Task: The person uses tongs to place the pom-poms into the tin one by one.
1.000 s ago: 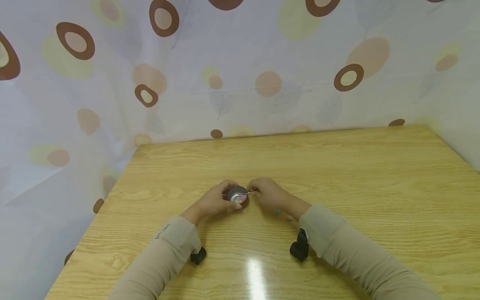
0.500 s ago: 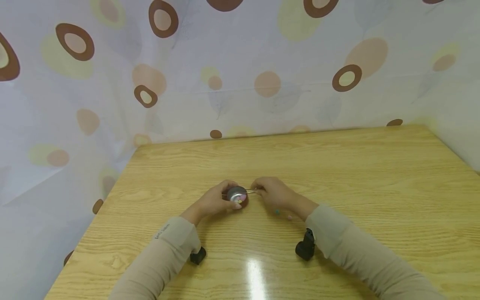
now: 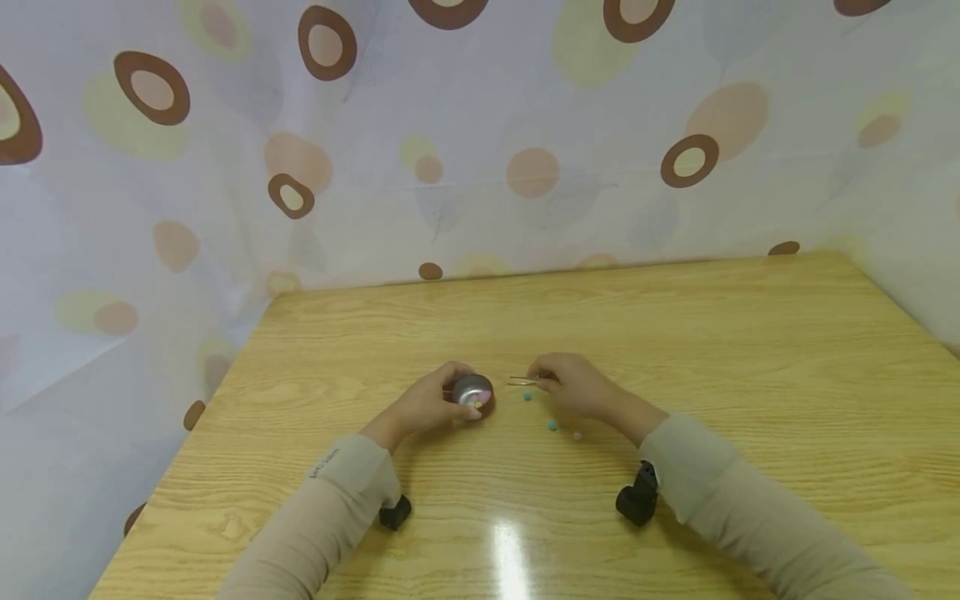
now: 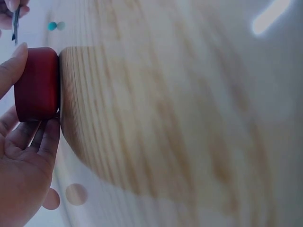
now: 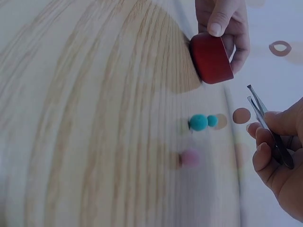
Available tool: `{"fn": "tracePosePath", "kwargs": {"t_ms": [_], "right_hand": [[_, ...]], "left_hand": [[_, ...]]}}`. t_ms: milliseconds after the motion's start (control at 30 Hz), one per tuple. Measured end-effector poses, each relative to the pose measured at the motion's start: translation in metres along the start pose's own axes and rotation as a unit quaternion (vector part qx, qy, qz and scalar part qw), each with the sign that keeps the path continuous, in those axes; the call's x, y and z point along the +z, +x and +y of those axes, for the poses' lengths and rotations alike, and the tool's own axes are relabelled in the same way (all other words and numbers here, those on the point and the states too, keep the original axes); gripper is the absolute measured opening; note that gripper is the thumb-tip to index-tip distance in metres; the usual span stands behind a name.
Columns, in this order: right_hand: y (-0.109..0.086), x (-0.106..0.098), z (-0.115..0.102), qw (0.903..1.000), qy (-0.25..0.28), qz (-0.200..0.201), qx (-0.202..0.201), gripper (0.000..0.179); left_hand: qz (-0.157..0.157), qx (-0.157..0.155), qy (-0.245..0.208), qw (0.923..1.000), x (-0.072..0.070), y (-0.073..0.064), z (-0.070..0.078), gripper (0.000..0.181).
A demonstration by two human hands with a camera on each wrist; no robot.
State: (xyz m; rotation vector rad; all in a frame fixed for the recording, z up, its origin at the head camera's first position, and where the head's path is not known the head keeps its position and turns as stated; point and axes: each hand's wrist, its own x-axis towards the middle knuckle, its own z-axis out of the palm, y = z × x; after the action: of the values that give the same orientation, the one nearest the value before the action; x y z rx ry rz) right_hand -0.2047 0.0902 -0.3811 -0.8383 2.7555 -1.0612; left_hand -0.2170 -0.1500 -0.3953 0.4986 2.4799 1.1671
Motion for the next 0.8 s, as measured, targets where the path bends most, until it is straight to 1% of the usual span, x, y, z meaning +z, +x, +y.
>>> {"fn": "tracePosePath", "kwargs": {"t_ms": [200, 333, 633, 800], "right_hand": [[-0.008, -0.003, 0.009, 1.0000, -0.008, 0.003, -0.003, 0.014], [-0.014, -0.007, 0.014, 0.9999, -0.014, 0.007, 0.003, 0.014], [-0.026, -0.017, 0.020, 0.9994, -0.027, -0.002, 0.021, 0.014], [-0.035, -0.020, 0.023, 0.9994, -0.020, -0.011, 0.026, 0.015]], "left_hand": [[-0.001, -0.001, 0.001, 1.0000, 0.000, -0.001, 0.000, 0.056], [0.000, -0.002, -0.002, 1.0000, 0.000, -0.001, 0.001, 0.056], [-0.001, 0.000, -0.008, 1.0000, 0.000, -0.001, 0.000, 0.055], [-0.002, 0.000, -0.018, 0.9998, 0.000, -0.001, 0.000, 0.055]]}}
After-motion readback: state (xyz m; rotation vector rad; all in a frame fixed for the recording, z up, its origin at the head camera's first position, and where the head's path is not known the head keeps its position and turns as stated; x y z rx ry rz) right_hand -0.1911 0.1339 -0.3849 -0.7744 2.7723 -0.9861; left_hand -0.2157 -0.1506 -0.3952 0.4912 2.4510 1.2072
